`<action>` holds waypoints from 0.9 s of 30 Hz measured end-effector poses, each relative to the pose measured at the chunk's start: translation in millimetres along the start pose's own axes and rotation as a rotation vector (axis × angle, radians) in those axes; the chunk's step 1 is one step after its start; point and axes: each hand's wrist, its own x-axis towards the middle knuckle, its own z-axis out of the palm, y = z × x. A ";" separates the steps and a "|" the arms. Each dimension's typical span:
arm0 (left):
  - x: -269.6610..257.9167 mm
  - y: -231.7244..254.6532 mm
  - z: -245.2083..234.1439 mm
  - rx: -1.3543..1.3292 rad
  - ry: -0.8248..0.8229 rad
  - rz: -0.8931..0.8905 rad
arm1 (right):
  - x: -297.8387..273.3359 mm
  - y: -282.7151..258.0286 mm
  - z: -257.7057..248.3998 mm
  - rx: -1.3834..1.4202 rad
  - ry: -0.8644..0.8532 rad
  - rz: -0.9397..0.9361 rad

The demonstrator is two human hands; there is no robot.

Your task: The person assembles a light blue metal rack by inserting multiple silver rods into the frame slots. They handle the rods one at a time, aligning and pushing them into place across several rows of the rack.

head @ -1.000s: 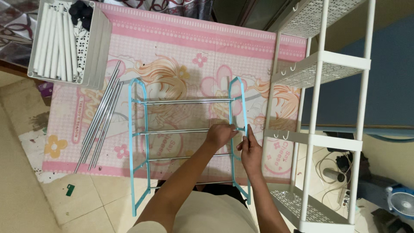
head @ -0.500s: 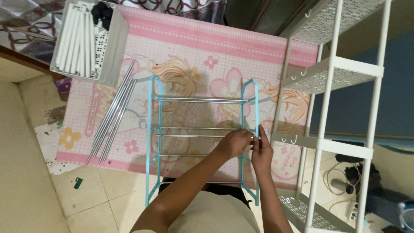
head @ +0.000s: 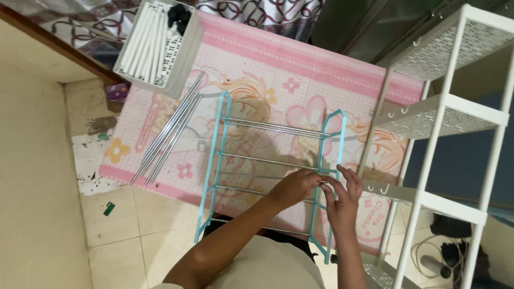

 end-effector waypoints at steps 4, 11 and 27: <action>1.1 27.2 -11.8 0.065 0.023 0.035 | 8.2 -11.0 -16.5 0.066 0.042 0.002; -10.1 44.4 -66.6 0.184 0.048 0.016 | 28.2 3.5 -79.3 0.369 0.400 0.117; -167.7 67.1 -239.4 0.564 0.862 -0.399 | 97.8 -31.3 69.8 0.979 0.268 0.286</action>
